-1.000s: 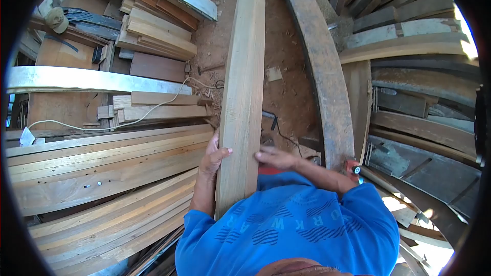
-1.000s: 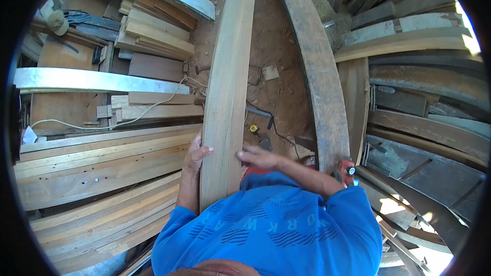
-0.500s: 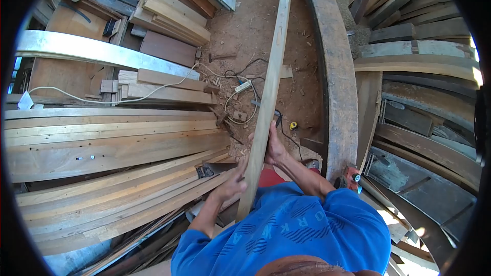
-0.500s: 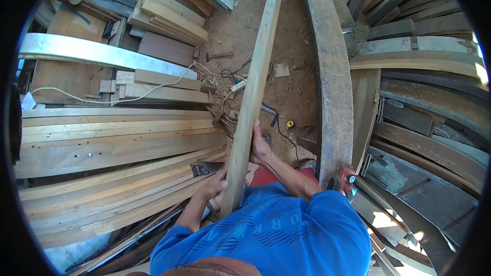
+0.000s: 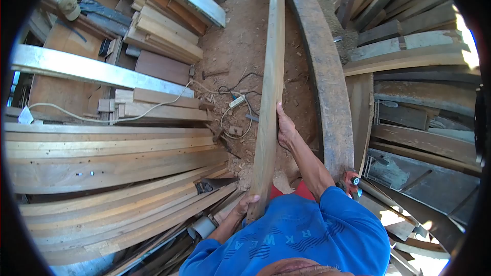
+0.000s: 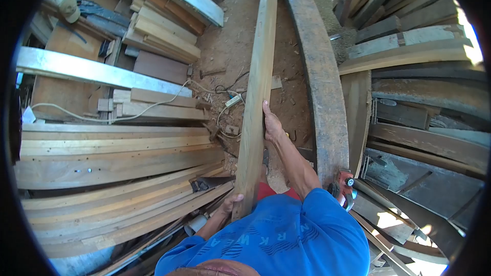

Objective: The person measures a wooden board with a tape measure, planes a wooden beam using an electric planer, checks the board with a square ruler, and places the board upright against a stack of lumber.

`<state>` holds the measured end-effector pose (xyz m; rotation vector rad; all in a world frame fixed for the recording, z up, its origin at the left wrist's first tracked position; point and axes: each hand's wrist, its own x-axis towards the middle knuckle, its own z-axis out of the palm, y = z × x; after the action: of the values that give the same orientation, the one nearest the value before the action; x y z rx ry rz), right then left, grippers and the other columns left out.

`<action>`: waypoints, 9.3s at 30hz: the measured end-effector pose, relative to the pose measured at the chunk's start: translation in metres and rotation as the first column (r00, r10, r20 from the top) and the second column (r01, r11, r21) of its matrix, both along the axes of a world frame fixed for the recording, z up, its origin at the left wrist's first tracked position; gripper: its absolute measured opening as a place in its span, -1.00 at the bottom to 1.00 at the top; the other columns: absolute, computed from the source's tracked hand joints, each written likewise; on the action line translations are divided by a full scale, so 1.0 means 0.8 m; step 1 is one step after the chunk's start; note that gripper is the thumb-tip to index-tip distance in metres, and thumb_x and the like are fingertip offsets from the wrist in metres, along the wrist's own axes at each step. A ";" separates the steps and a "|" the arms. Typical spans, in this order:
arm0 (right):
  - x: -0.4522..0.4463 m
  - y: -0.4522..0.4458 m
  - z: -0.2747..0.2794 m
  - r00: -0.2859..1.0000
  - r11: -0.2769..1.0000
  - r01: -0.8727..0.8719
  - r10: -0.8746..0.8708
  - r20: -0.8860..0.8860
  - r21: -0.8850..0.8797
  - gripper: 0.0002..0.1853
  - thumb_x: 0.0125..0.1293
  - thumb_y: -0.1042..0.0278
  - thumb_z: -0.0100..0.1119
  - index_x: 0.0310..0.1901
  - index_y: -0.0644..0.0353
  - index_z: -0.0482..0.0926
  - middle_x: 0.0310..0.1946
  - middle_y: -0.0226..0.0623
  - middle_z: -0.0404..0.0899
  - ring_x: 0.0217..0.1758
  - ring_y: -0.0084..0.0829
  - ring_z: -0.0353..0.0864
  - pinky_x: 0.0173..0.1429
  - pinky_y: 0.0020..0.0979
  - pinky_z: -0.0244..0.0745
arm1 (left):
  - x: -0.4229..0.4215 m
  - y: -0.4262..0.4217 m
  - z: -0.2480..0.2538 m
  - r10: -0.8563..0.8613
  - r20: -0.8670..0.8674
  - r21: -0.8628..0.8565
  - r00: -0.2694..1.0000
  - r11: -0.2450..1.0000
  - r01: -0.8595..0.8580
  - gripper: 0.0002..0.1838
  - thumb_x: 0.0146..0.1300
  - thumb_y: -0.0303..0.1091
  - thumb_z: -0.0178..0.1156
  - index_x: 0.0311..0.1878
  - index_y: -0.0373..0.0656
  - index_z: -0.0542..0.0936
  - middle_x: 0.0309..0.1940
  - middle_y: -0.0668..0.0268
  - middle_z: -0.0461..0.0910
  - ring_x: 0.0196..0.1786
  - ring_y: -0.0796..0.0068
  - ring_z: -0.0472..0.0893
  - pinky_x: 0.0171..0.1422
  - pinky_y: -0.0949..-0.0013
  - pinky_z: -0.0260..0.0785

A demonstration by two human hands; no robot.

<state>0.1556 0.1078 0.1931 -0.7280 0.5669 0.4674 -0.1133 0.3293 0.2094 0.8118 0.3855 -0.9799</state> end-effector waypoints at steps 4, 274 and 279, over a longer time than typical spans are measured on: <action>0.025 -0.052 0.014 0.999 0.960 0.003 0.011 0.049 -0.279 -0.38 0.59 -0.13 0.04 0.24 0.39 0.56 0.11 0.02 0.68 0.05 -0.18 0.72 0.22 -0.10 0.59 | 0.039 -0.069 0.012 0.125 -0.038 -0.196 0.991 0.972 -0.130 -0.02 0.25 0.19 0.26 0.53 -0.34 0.24 0.26 -0.13 0.50 0.30 0.02 0.57 0.44 0.03 0.42; 1.048 -0.383 0.087 0.976 0.486 0.114 0.107 0.189 -0.866 -0.46 0.48 -0.22 0.15 -0.34 0.20 0.57 -0.58 -0.45 0.53 -0.62 -0.56 0.50 -0.50 -0.41 0.37 | 1.103 -0.086 -0.158 -0.561 0.101 0.994 0.822 0.100 -0.053 -0.68 0.06 -0.10 0.37 -0.29 -0.18 0.68 -0.42 0.06 0.72 -0.27 0.07 0.73 -0.09 0.09 0.54; 1.124 -0.394 0.085 0.972 0.461 0.122 0.125 0.201 -0.879 -0.47 0.50 -0.22 0.13 -0.32 0.18 0.54 -0.57 -0.48 0.49 -0.62 -0.61 0.46 -0.53 -0.46 0.33 | 1.215 -0.084 -0.161 -0.614 0.105 0.994 0.782 0.097 -0.057 -0.71 0.09 -0.12 0.35 -0.29 -0.15 0.68 -0.43 0.07 0.72 -0.28 0.07 0.73 -0.12 0.12 0.54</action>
<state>1.0545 -0.2078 0.2615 -1.8001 0.5632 0.0178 0.8585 0.2624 0.0807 2.4949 0.3625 -0.7039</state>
